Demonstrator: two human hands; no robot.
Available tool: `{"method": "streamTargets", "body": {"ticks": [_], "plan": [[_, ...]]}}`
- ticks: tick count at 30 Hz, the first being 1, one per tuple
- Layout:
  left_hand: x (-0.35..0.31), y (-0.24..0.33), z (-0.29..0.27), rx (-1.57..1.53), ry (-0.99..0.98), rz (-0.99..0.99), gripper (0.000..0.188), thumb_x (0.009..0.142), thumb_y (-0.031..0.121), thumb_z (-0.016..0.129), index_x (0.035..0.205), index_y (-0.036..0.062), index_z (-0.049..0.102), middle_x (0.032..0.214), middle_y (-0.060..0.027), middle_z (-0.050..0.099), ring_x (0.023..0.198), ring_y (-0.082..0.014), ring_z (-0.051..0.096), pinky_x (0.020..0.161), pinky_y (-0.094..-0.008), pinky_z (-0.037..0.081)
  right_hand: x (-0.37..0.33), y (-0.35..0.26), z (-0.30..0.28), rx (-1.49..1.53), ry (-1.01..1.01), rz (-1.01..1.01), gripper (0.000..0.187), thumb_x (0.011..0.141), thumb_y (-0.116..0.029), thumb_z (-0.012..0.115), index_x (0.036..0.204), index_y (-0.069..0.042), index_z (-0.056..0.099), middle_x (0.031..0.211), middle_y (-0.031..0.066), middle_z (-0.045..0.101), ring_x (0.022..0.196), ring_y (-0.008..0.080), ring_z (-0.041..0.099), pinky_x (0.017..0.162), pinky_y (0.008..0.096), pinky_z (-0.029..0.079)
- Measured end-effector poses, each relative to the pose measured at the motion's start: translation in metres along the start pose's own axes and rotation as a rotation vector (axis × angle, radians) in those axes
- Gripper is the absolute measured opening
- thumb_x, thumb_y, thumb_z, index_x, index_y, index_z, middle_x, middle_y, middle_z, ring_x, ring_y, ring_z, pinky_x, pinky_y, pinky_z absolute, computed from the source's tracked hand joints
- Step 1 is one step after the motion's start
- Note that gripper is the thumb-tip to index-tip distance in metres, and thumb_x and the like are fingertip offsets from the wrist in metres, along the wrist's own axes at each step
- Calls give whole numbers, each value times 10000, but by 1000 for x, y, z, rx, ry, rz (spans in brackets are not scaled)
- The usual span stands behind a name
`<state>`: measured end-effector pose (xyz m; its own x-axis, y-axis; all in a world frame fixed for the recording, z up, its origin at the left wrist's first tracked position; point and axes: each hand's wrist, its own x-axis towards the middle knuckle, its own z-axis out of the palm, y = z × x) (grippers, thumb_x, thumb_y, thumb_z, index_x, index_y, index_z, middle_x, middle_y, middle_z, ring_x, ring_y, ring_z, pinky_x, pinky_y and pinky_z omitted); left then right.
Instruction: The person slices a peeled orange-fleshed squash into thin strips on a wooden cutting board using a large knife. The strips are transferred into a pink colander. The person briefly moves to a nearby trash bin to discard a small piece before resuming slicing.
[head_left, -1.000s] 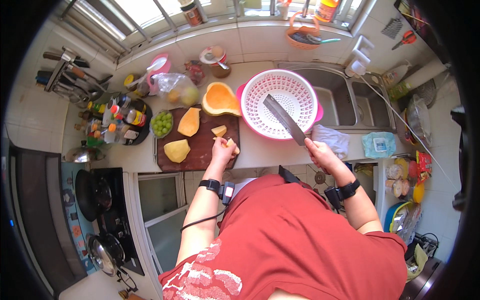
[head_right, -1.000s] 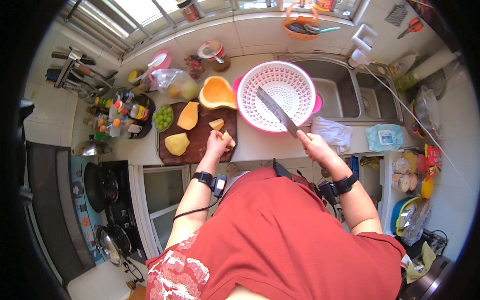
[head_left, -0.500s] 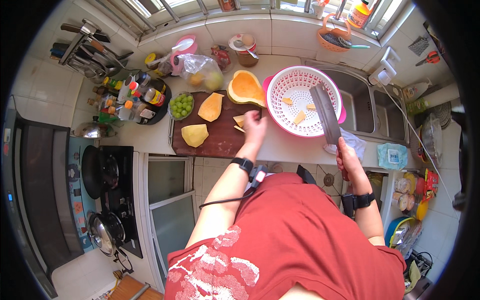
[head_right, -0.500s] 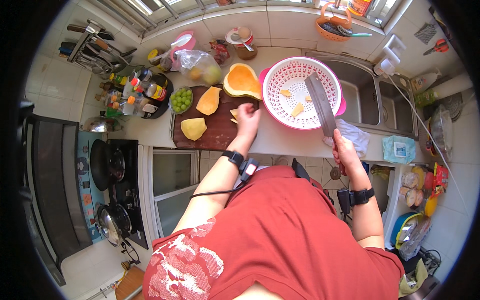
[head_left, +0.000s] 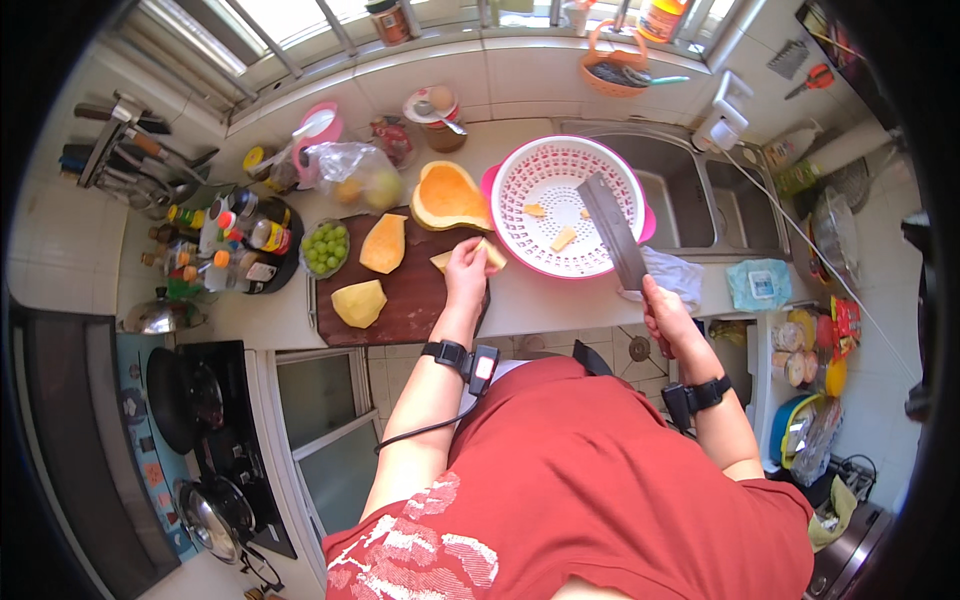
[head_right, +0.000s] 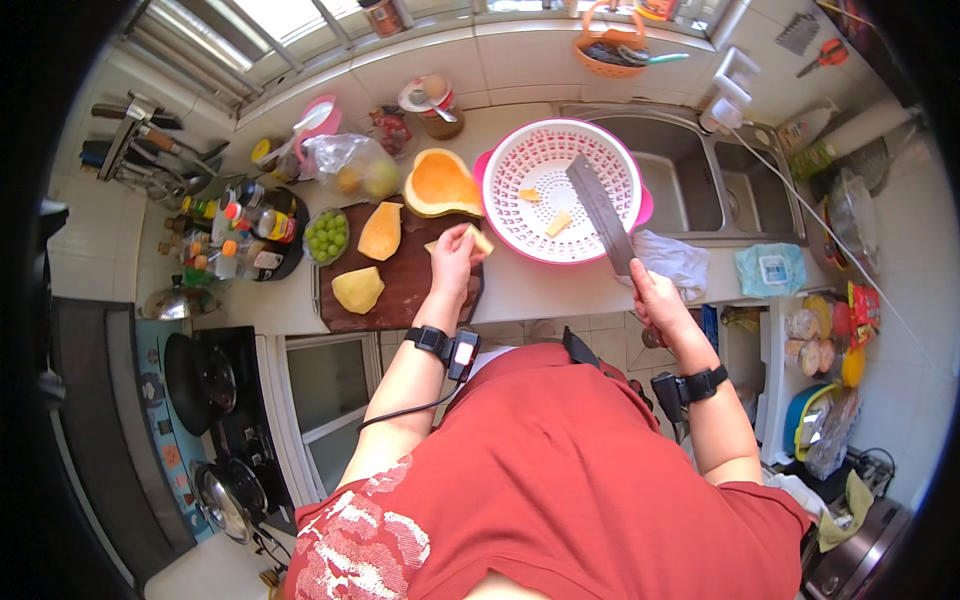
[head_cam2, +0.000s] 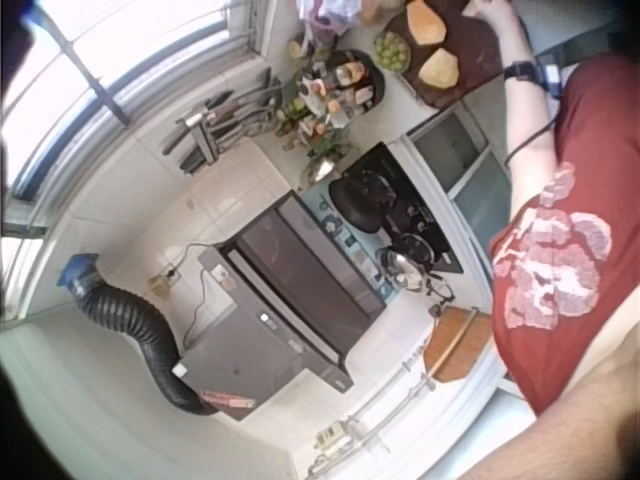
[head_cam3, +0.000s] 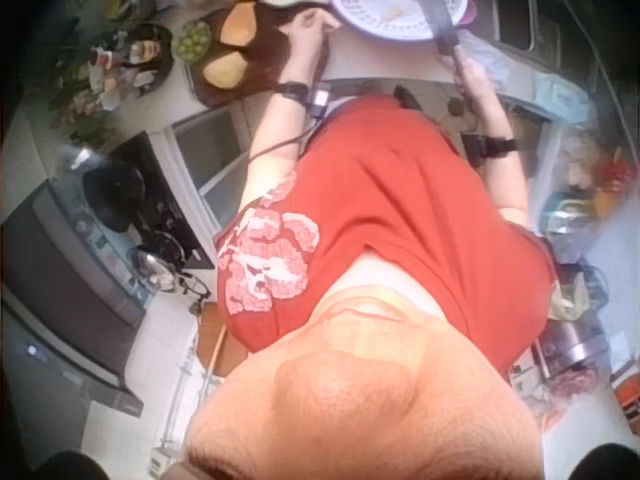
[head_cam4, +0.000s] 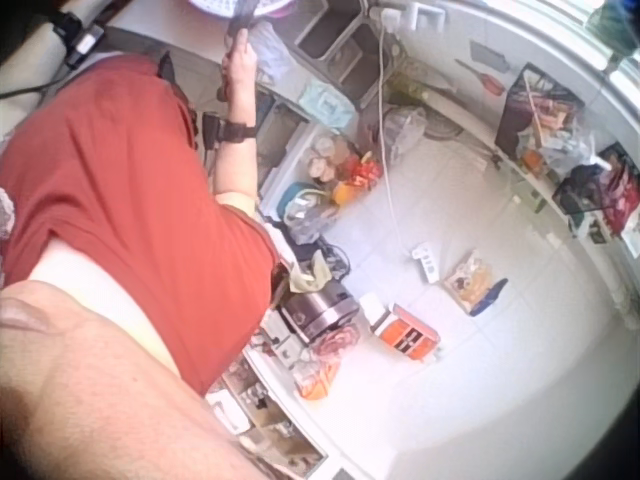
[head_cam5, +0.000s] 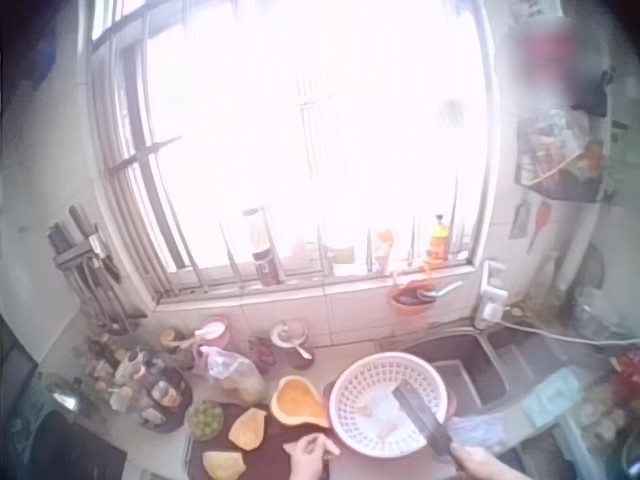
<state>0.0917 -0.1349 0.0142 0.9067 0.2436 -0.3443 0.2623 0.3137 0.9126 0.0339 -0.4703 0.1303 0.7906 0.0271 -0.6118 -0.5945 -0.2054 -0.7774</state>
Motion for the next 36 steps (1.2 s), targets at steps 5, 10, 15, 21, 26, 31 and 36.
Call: {"method": "streamTargets", "body": {"ticks": [5, 10, 15, 21, 26, 31, 36], "plan": [[22, 20, 21, 150, -106, 144, 372, 981, 139, 570, 1319, 15, 478, 1068, -82, 642, 796, -130, 671, 587, -218, 524, -7, 0, 3, 11, 0, 9, 551, 928, -638, 511, 732, -124, 474, 556, -35, 434, 430, 63, 378, 402, 219, 305], [32, 7, -73, 811, 162, 306, 382, 815, -48, 593, 1186, 40, 575, 1034, -79, 635, 854, -160, 659, 739, -292, 537, -13, 5, 11, 57, -10, 10, 541, 937, -616, 516, 733, -117, 474, 538, -31, 419, 412, 69, 365, 387, 229, 293], [42, 1, -104, 1111, -230, 538, 561, 697, -18, 670, 1228, 141, 582, 1282, -111, 555, 1203, -362, 496, 1007, -428, 441, -19, 11, 29, -24, -18, 50, 517, 946, -582, 534, 731, -116, 470, 554, -35, 412, 428, 64, 360, 395, 234, 294], [50, -10, -95, 1246, -223, 440, 540, 752, 60, 712, 1265, 117, 552, 1122, -105, 621, 1043, -313, 591, 883, -406, 510, -24, 2, 61, -144, -78, 112, 498, 959, -543, 541, 755, -90, 510, 622, -38, 448, 513, 54, 393, 449, 236, 330], [22, 0, -114, 236, -105, -248, 424, 895, 158, 678, 1267, 50, 506, 1055, -90, 635, 904, -207, 661, 701, -280, 512, -17, -4, 99, -263, -139, 152, 498, 966, -512, 544, 827, -36, 592, 666, -28, 508, 577, 60, 448, 518, 246, 391], [-8, 15, -142, -209, -123, -437, 335, 943, 168, 633, 1247, 96, 511, 1120, -64, 622, 965, -213, 654, 736, -288, 499, 0, -6, 139, -393, -236, 83, 534, 963, -537, 524, 870, -20, 623, 666, 3, 529, 574, 73, 460, 524, 256, 403], [-10, 11, -152, -254, -138, -426, 337, 930, 127, 633, 1253, 112, 541, 1127, -50, 625, 992, -217, 648, 802, -309, 497, 18, -4, 173, -372, -331, 195, 546, 961, -551, 510, 901, -22, 632, 651, 11, 526, 521, 95, 478, 467, 276, 412]]}}
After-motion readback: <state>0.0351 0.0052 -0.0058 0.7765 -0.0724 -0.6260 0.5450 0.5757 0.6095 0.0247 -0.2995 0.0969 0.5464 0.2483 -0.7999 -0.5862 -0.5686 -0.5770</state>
